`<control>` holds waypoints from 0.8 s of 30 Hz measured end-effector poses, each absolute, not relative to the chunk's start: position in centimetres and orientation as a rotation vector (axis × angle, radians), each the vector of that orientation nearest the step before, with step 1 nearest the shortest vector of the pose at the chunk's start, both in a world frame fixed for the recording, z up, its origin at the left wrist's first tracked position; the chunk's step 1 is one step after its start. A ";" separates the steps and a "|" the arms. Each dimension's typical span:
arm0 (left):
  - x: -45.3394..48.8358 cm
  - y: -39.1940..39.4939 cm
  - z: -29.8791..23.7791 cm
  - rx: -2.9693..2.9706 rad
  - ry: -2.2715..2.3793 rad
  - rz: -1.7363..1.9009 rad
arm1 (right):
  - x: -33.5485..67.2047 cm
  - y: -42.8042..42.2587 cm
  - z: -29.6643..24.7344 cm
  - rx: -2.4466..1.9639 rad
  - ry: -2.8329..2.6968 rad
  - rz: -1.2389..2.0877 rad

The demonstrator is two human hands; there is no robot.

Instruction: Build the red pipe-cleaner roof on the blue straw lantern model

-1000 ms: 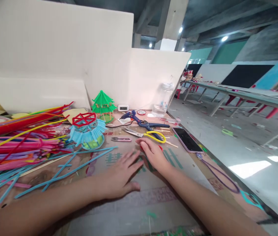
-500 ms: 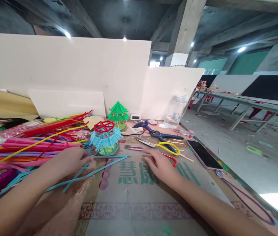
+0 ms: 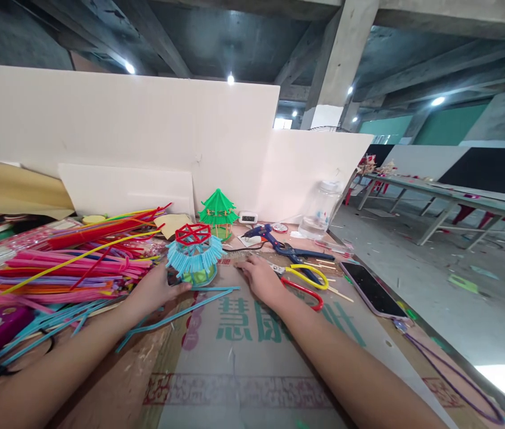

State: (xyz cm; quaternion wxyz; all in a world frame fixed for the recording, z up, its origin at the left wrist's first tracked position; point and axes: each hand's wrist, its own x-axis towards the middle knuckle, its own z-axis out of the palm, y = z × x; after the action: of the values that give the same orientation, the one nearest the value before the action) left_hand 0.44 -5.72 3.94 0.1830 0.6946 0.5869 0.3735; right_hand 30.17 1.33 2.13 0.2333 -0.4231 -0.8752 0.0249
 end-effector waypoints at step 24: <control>0.1 -5.3 8.1 2.250 1.602 0.720 | 32.7 -0.4 4.2 -1.229 -2.171 0.326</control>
State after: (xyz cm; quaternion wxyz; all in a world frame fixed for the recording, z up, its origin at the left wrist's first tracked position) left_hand 0.11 -5.34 8.07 0.1432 0.7800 0.5556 0.2498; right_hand 32.72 -0.36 4.16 0.3076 -0.4648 -0.8211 0.1232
